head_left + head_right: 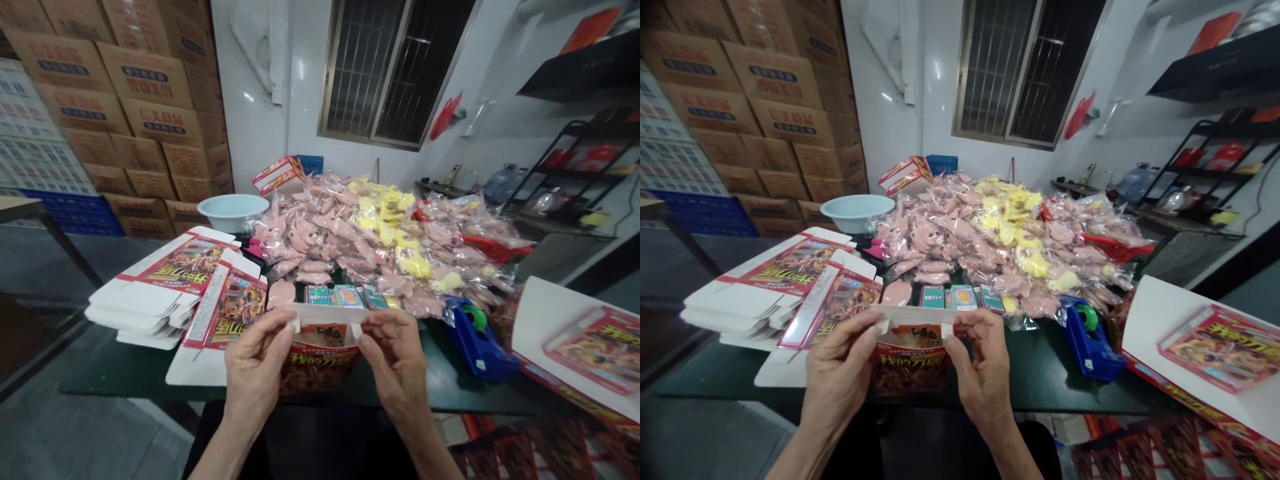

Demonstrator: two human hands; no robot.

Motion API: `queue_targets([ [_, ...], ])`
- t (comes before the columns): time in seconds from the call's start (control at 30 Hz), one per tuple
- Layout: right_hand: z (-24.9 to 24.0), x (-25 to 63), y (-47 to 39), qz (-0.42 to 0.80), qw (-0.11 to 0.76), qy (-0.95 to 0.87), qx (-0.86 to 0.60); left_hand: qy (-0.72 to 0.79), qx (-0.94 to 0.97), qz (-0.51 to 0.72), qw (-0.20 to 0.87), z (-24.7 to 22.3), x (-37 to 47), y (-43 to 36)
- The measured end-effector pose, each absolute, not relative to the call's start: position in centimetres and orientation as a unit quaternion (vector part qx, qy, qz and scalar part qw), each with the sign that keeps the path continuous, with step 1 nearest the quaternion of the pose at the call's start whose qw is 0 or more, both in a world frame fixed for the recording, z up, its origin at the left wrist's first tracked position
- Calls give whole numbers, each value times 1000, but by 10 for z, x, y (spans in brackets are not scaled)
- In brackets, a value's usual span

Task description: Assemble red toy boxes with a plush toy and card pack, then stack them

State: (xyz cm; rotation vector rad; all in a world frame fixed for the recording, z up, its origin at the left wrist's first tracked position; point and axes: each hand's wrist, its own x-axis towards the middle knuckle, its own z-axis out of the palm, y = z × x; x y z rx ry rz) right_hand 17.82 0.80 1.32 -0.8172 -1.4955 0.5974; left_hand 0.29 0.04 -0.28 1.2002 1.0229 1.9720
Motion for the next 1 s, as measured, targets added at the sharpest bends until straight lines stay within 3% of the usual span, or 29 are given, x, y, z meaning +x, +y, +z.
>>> queue_targets([
  [0.13,17,179,6,289,576,-688,-333,319,409,764,385,6,6,4],
  [0.47,17,192,0,248,549,-737,-305,245,487,741,392,3,1,-5],
  [0.73,22,181,-2,210,564,-712,-362,364,613,631,305,27,-4,-10],
  [1.0,39,172,-10,156,514,-752,-381,299,511,709,382,5,0,-2],
])
